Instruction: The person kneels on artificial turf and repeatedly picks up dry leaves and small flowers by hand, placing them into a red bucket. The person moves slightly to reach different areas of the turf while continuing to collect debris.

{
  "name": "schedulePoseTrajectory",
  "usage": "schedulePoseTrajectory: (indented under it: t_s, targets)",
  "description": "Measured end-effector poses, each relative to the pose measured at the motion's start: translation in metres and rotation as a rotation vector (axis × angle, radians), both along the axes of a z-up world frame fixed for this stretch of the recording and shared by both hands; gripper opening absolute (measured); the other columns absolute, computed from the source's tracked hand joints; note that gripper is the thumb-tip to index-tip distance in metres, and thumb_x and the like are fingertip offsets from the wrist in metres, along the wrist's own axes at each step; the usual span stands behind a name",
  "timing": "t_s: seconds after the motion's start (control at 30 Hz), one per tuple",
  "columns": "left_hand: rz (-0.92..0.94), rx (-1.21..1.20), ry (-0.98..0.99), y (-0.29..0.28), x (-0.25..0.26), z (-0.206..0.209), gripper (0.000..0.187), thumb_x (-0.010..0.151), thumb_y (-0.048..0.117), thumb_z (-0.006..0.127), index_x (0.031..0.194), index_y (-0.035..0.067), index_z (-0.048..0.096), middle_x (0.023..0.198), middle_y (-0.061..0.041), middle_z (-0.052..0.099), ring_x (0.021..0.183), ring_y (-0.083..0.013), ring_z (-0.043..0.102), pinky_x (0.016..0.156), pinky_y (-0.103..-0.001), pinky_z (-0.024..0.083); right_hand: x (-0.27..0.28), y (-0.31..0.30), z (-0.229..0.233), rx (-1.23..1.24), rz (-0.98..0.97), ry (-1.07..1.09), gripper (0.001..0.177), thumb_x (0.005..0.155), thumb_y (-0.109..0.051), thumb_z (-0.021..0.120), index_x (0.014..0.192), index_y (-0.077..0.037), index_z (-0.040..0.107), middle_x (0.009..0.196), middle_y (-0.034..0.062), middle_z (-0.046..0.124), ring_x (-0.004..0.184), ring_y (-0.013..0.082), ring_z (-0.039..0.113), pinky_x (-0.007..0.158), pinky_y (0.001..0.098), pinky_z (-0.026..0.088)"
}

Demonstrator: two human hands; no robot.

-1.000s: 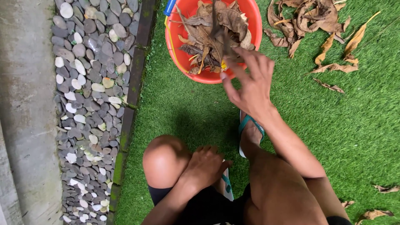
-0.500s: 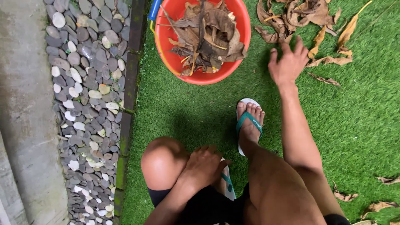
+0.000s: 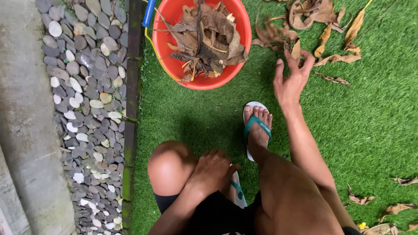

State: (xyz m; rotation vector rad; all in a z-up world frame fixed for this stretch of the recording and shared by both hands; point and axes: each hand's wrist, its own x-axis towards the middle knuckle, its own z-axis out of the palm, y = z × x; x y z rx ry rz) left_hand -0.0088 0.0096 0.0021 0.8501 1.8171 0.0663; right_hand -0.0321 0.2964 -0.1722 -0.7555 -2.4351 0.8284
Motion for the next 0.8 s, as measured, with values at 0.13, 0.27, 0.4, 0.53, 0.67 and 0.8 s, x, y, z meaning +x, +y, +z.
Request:
schedulePoseTrajectory:
  t_s: [0.13, 0.27, 0.4, 0.53, 0.67, 0.8]
  targets:
    - [-0.023, -0.051, -0.028, 0.005, -0.005, 0.006, 0.049, 0.109, 0.050, 0.046, 0.111, 0.009, 0.074, 0.120, -0.018, 0.063, 0.115, -0.0379, 0.059, 0.089, -0.051, 0.051, 0.005, 0.005, -0.021, 0.023, -0.017, 0.087, 0.020, 0.097, -0.006, 0.075, 0.116, -0.003, 0.077, 0.125, 0.0181, 0.051, 0.116, 0.0334, 0.049, 0.095, 0.0510, 0.046]
    - [-0.022, -0.044, -0.029, 0.004, -0.005, 0.005, 0.050, 0.109, 0.050, 0.046, 0.110, 0.008, 0.074, 0.121, -0.019, 0.063, 0.114, -0.0394, 0.059, 0.088, -0.052, 0.052, 0.003, 0.002, -0.018, 0.149, -0.029, 0.020, 0.016, 0.098, -0.007, 0.071, 0.112, -0.003, 0.077, 0.117, 0.0088, 0.060, 0.103, 0.0230, 0.051, 0.081, 0.0368, 0.034]
    - [-0.016, -0.048, -0.027, 0.001, -0.003, 0.004, 0.049, 0.109, 0.050, 0.044, 0.113, 0.011, 0.073, 0.121, -0.017, 0.062, 0.116, -0.0380, 0.057, 0.090, -0.051, 0.049, -0.010, 0.012, -0.039, 0.189, -0.061, -0.075, 0.030, 0.107, -0.029, 0.069, 0.120, -0.003, 0.061, 0.106, 0.0081, 0.057, 0.089, 0.0198, 0.046, 0.076, 0.0319, 0.034]
    - [0.017, 0.008, 0.028, -0.006, 0.002, -0.002, 0.047, 0.107, 0.050, 0.048, 0.107, 0.011, 0.074, 0.117, -0.017, 0.064, 0.111, -0.0390, 0.060, 0.084, -0.053, 0.053, -0.021, 0.014, -0.056, 0.182, -0.082, -0.303, 0.029, 0.096, -0.030, 0.081, 0.111, -0.007, 0.073, 0.099, 0.0063, 0.063, 0.087, 0.0223, 0.051, 0.075, 0.0365, 0.037]
    - [0.026, 0.009, 0.023, -0.004, 0.000, 0.004, 0.046, 0.107, 0.047, 0.050, 0.106, 0.009, 0.074, 0.116, -0.018, 0.065, 0.110, -0.0399, 0.060, 0.083, -0.052, 0.053, -0.019, 0.011, -0.051, 0.116, -0.106, -0.147, 0.005, 0.092, -0.012, 0.074, 0.093, -0.010, 0.070, 0.095, 0.0031, 0.064, 0.089, 0.0202, 0.051, 0.077, 0.0346, 0.034]
    - [0.024, 0.065, 0.068, -0.007, 0.005, 0.001, 0.043, 0.106, 0.046, 0.054, 0.103, 0.009, 0.076, 0.113, -0.019, 0.068, 0.106, -0.0409, 0.062, 0.086, -0.052, 0.051, -0.015, 0.004, -0.015, -0.081, -0.098, 0.032, 0.007, 0.094, -0.008, 0.071, 0.093, -0.008, 0.064, 0.096, 0.0071, 0.063, 0.090, 0.0215, 0.054, 0.082, 0.0378, 0.038]
